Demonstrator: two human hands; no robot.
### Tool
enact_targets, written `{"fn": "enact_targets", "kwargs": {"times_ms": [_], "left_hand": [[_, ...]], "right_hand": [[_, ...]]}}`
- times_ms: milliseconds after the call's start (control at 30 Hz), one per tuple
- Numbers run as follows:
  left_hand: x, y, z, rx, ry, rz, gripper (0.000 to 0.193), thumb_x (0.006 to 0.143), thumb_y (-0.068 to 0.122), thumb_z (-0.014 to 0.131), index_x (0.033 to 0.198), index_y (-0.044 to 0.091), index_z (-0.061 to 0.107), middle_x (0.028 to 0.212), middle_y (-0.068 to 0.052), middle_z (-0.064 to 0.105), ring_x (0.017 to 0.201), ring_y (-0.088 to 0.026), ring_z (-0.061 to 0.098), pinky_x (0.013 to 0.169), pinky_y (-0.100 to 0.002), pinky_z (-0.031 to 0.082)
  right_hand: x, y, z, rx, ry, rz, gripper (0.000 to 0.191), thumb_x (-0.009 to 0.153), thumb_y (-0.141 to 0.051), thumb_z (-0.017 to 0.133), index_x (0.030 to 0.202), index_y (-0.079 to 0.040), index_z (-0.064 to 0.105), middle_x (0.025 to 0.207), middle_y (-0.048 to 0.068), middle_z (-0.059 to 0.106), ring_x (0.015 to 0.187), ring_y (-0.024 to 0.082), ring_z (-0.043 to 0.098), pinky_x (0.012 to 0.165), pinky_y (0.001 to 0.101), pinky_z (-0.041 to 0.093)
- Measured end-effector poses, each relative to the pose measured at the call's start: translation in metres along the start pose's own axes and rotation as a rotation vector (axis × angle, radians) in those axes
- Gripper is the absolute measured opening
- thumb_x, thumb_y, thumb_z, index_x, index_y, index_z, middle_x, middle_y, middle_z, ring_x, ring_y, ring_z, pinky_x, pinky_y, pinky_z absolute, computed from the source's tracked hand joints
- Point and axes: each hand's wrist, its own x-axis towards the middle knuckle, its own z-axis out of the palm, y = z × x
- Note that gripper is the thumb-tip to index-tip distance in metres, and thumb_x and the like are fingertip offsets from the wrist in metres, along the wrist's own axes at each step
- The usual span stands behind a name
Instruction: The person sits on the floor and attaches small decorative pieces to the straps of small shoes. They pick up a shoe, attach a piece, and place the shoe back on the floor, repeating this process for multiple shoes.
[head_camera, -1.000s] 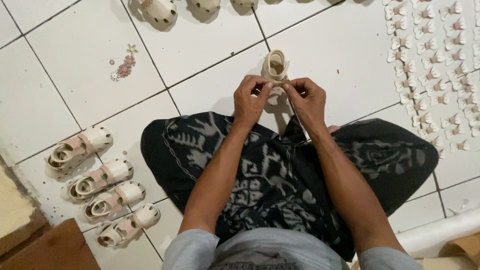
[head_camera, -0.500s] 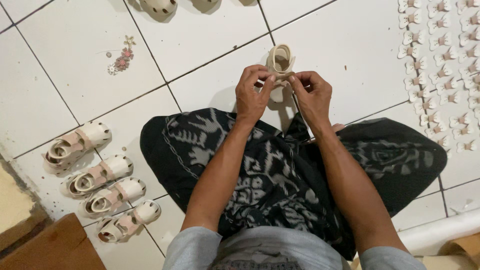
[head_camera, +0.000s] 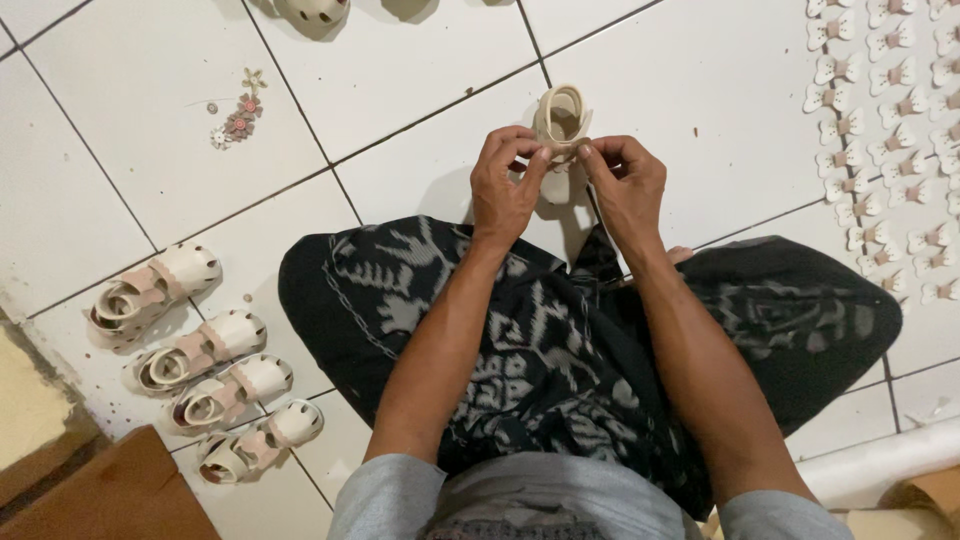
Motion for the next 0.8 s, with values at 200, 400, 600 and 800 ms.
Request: {"fn": "enact_targets", "kwargs": {"times_ms": [200, 400, 600, 800], "left_hand": [[0.002, -0.004, 0.0, 0.003, -0.015, -0.041, 0.014, 0.097, 0.018, 0.073, 0.099, 0.005, 0.072, 0.116, -0.007, 0.067, 0.094, -0.016, 0.071, 0.074, -0.03, 0.06], [-0.005, -0.032, 0.004, -0.081, 0.027, -0.1, 0.024, 0.104, 0.028, 0.066, 0.112, 0.006, 0.07, 0.112, -0.008, 0.069, 0.101, -0.018, 0.067, 0.089, -0.033, 0.056], [-0.014, -0.062, 0.006, -0.405, -0.111, -0.489, 0.035, 0.106, 0.03, 0.052, 0.124, 0.002, 0.062, 0.108, -0.009, 0.07, 0.097, -0.018, 0.067, 0.084, -0.031, 0.056], [-0.031, -0.01, -0.01, -0.977, -0.234, -0.7, 0.057, 0.108, 0.046, 0.04, 0.134, -0.002, 0.056, 0.12, -0.018, 0.066, 0.107, -0.028, 0.067, 0.093, -0.04, 0.058]], "right_hand": [[0.003, 0.001, 0.003, 0.026, -0.016, -0.008, 0.015, 0.101, -0.014, 0.076, 0.103, 0.001, 0.074, 0.088, 0.003, 0.073, 0.075, 0.006, 0.063, 0.066, 0.0198, 0.052], [-0.01, 0.009, -0.002, 0.061, 0.02, 0.218, 0.029, 0.098, -0.025, 0.074, 0.113, -0.001, 0.068, 0.09, 0.003, 0.066, 0.071, 0.006, 0.063, 0.057, 0.0222, 0.055], [-0.025, 0.015, -0.001, -0.06, -0.112, 0.256, 0.053, 0.09, -0.019, 0.086, 0.123, 0.008, 0.053, 0.098, 0.013, 0.062, 0.079, 0.016, 0.061, 0.064, 0.0274, 0.052], [-0.064, -0.033, -0.021, 0.423, -0.157, 0.42, 0.065, 0.087, -0.012, 0.083, 0.136, 0.007, 0.044, 0.107, 0.018, 0.064, 0.084, 0.018, 0.062, 0.07, 0.0271, 0.056]]}}
